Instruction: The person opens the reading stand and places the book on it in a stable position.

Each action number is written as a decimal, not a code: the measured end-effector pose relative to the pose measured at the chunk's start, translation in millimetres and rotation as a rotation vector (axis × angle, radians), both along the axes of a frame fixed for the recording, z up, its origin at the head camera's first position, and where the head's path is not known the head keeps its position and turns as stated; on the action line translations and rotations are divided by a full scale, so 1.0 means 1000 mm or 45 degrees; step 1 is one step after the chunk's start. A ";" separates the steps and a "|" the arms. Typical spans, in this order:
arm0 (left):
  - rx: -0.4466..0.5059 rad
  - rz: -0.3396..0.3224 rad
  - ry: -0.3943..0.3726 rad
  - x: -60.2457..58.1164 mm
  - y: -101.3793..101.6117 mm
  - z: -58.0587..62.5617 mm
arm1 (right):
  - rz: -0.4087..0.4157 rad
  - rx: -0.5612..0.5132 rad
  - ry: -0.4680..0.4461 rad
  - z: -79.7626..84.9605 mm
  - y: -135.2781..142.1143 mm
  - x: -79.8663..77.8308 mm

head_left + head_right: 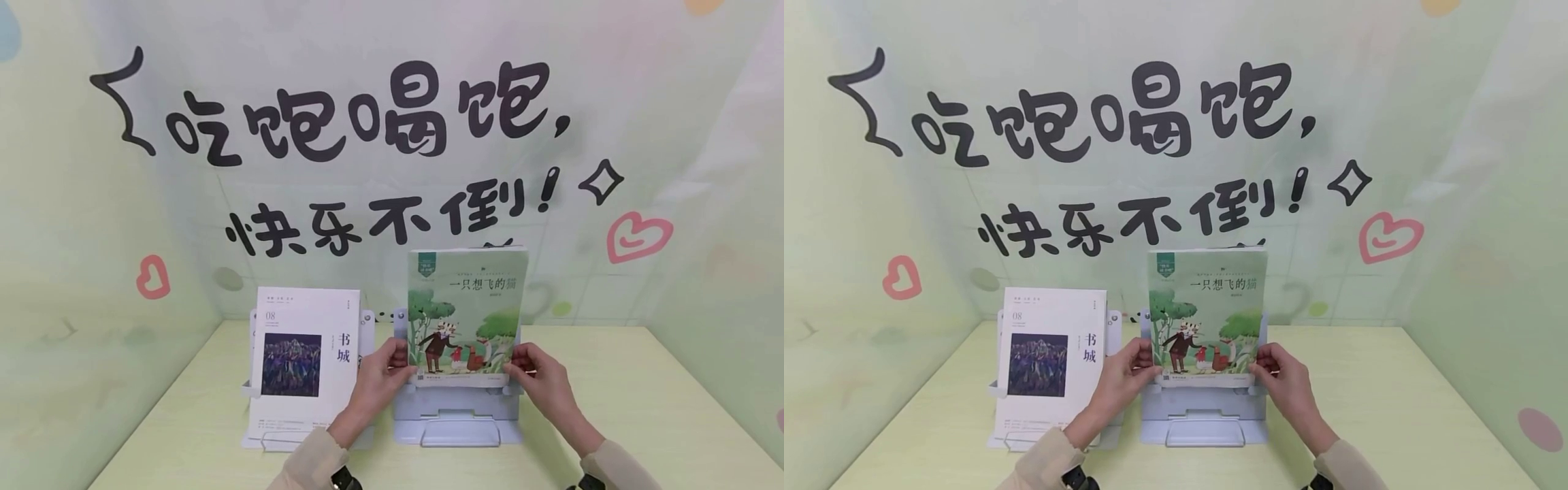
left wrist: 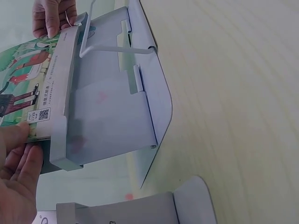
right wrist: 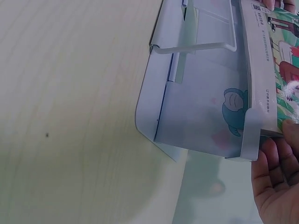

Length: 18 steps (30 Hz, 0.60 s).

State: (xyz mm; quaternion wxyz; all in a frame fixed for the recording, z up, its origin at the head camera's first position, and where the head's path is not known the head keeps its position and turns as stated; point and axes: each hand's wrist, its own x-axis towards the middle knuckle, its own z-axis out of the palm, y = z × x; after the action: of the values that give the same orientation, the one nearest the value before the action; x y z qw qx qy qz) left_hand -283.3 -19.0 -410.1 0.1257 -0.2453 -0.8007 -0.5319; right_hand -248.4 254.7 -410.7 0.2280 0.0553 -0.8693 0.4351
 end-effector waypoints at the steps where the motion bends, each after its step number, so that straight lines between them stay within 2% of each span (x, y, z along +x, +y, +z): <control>1: -0.006 0.005 -0.013 0.001 0.000 0.000 | -0.001 0.003 -0.008 0.000 0.000 0.000; 12: -0.061 0.023 0.019 0.004 -0.002 -0.007 | 0.008 0.040 -0.055 -0.006 0.000 0.003; 18: -0.076 0.026 0.055 0.005 -0.002 -0.010 | -0.003 0.094 -0.017 -0.010 -0.001 0.005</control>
State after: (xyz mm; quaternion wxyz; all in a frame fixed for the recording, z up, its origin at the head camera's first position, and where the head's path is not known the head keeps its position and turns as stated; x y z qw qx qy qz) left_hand -278.7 -20.8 -420.3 0.1411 -0.2522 -0.8157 -0.5012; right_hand -243.2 253.8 -420.3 0.2206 0.0597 -0.8863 0.4027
